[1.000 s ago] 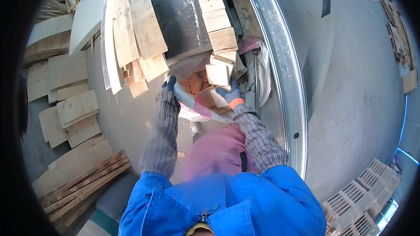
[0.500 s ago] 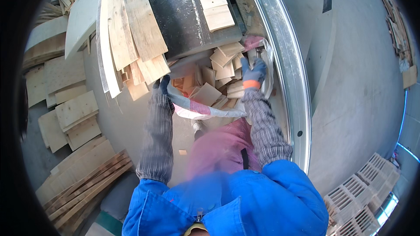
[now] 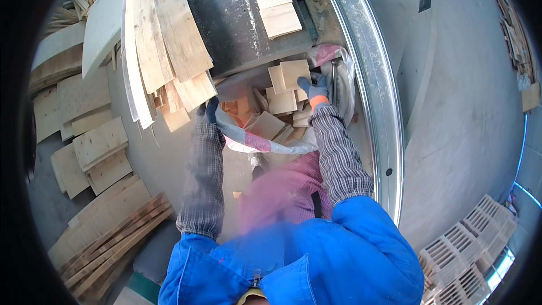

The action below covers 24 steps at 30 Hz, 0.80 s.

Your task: The person collects small wood scraps from a bag and places them on a table saw. They then feed several wooden planks through the table saw one at a time, using a push stick to guide the wood safely through the blade.

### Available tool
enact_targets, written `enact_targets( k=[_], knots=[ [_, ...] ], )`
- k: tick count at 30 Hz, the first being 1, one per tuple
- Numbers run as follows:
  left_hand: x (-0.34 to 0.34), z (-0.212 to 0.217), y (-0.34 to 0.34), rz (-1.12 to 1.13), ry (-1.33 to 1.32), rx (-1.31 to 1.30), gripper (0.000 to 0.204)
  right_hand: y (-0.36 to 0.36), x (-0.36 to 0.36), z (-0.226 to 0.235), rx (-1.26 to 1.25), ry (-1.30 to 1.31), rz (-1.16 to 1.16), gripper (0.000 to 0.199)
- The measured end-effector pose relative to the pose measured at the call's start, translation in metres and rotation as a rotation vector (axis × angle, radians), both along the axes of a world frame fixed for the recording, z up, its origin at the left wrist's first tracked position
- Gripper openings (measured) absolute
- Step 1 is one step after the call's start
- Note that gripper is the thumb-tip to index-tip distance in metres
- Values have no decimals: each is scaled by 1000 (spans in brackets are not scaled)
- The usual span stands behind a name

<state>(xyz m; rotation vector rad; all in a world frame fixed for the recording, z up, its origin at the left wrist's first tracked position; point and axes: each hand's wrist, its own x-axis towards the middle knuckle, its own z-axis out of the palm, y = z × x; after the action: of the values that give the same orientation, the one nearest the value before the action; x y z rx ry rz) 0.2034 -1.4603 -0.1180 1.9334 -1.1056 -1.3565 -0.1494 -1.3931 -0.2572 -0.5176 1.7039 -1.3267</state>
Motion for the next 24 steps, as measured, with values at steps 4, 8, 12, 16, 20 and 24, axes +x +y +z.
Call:
enact_targets(
  k=[4, 8, 12, 16, 20, 24],
  knots=[
    [-9, 19, 4, -10, -58, 64, 67, 31, 30, 7, -43, 3, -3, 44],
    [28, -8, 29, -33, 61, 15, 61, 54, 93, 33, -63, -97, 17, 48],
    [43, -2, 34, 41, -63, -62, 51, 53, 160, 51, 115, 159, 73, 44],
    [22, 41, 22, 57, -2, -198, 46, 37, 207, 65, 18, 359, 560, 43],
    [57, 17, 13, 60, 8, -190, 42, 28, 192, 80, -20, 273, 528, 29],
    [39, 47, 18, 57, -76, -141, 41, 11, 84, 51, 132, 796, 282, 40]
  ],
)
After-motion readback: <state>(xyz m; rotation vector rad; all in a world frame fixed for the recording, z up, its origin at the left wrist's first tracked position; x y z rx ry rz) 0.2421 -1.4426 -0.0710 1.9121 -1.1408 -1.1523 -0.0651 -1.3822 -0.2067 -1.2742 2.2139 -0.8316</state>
